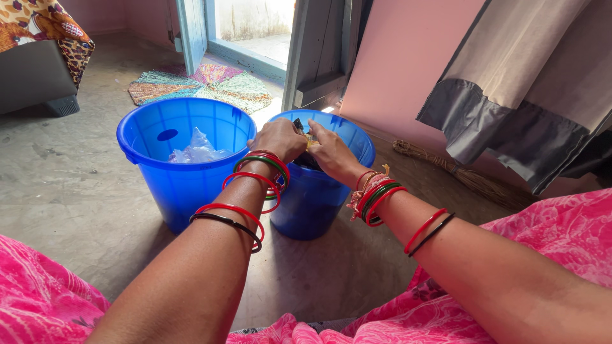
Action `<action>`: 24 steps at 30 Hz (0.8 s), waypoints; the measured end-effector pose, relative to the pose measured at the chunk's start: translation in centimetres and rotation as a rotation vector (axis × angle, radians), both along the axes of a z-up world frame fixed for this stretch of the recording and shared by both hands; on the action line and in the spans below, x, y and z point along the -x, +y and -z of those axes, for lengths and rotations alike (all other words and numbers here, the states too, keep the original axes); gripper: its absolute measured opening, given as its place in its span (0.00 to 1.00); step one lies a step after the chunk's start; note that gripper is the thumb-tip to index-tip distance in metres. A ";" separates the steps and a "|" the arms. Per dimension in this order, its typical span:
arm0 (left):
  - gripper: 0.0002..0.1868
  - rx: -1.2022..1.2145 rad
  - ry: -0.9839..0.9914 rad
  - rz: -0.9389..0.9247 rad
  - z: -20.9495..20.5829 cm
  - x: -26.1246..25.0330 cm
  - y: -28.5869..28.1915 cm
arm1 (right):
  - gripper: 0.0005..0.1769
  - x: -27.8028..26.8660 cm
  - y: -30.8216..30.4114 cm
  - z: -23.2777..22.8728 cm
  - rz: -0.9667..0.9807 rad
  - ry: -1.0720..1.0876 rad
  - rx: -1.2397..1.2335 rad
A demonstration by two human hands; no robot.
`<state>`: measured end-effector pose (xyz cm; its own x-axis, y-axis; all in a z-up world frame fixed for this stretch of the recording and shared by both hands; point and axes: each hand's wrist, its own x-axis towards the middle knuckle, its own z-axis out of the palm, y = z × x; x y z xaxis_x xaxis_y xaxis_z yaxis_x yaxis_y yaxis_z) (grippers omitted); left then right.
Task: The person sits on the floor and sorts small waste items by hand from one blue bucket into another. They handle various wrappers, plastic pieces, and small debris, transferring them one by one between the two containers.
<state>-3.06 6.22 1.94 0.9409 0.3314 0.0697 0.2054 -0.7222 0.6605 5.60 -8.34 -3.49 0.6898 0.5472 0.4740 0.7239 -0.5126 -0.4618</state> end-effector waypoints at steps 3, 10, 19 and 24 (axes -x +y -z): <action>0.18 -0.036 0.003 -0.005 -0.1 0.2 -0.2 | 0.36 0.6 -0.4 0.3 0.015 0.104 -0.026; 0.13 -0.059 -0.085 -0.006 1.3 0.3 -0.8 | 0.29 2.0 -0.5 1.1 0.041 -0.100 -0.064; 0.12 -0.121 -0.161 0.034 3.0 0.0 -1.5 | 0.28 3.4 -0.5 0.3 -0.009 0.037 -0.122; 0.09 -0.168 -0.206 0.021 3.4 -0.3 -1.0 | 0.25 4.2 -0.8 0.0 -0.072 0.033 -0.124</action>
<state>-2.79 5.20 -1.48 0.9079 0.2793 0.3126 0.0628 -0.8279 0.5574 1.42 -9.10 -3.45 0.6674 0.5343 0.5188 0.7399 -0.3972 -0.5429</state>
